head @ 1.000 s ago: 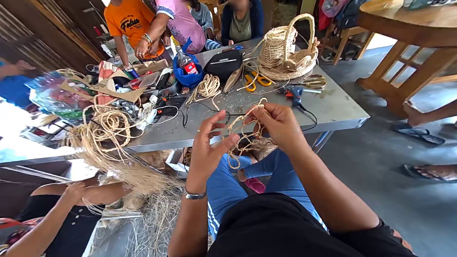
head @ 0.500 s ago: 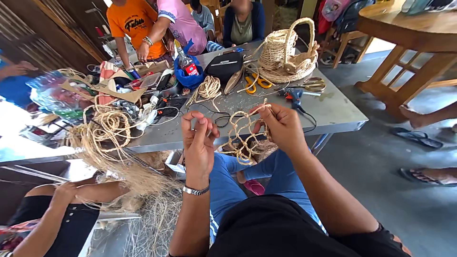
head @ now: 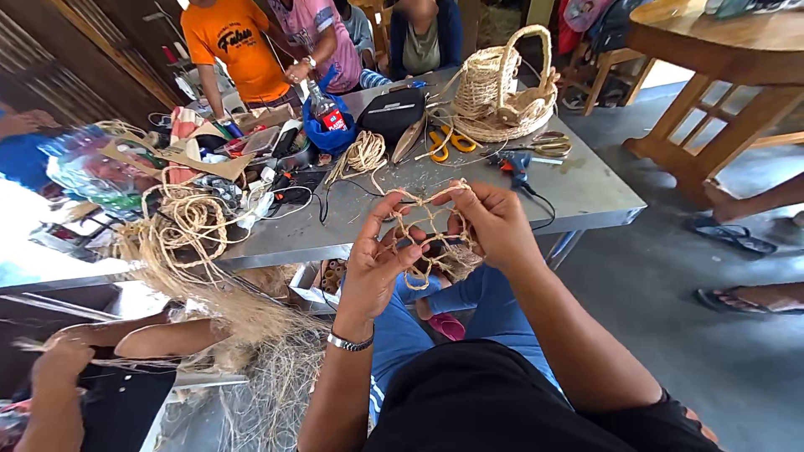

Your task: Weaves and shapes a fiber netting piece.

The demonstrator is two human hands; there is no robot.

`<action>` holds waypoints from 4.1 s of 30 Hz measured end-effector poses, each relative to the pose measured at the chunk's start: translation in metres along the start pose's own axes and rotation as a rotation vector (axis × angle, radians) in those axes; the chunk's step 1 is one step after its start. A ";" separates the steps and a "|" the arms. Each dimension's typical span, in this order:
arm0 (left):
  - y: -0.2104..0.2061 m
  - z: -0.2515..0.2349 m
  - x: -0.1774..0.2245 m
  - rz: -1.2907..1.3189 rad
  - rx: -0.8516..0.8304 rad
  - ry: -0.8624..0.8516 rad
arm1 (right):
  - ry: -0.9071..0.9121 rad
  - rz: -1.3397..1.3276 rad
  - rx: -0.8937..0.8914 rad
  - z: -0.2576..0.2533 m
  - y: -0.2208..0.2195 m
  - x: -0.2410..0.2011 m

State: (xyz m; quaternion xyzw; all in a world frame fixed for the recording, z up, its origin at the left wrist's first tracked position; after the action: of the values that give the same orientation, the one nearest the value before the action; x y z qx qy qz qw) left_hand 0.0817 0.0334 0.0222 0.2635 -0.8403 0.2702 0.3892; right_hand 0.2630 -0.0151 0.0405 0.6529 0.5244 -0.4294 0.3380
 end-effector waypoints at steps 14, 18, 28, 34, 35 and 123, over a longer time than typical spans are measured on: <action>0.013 -0.010 -0.019 -0.325 -0.078 0.036 | -0.274 -0.280 -0.067 -0.015 0.002 0.032; 0.012 -0.010 -0.021 -0.266 -0.084 0.081 | -0.297 -0.307 -0.054 -0.017 0.003 0.033; 0.004 -0.008 -0.006 -0.139 0.041 -0.048 | -0.246 -0.291 -0.001 -0.020 0.004 0.029; 0.003 -0.013 0.002 -0.137 0.158 -0.151 | -0.215 -0.189 0.015 -0.014 0.001 0.020; 0.004 -0.014 0.001 -0.116 0.186 -0.172 | -0.203 -0.159 0.013 -0.012 0.000 0.019; -0.006 -0.009 0.022 -0.492 -0.057 -0.121 | 0.034 0.002 -0.026 0.018 -0.002 -0.008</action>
State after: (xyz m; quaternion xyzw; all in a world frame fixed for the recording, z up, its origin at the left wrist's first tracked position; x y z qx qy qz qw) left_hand 0.0777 0.0297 0.0463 0.4646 -0.7800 0.1271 0.3995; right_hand 0.2562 -0.0341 0.0405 0.6562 0.5351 -0.4110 0.3379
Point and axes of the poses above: each hand's wrist, its own z-axis away from the middle knuckle, its own y-axis out of the back of the hand, x = y × z, the point moved 5 cm from there along -z, towards the middle knuckle, and after that the axes turned 6 degrees about -y, right-handed, at the moved point
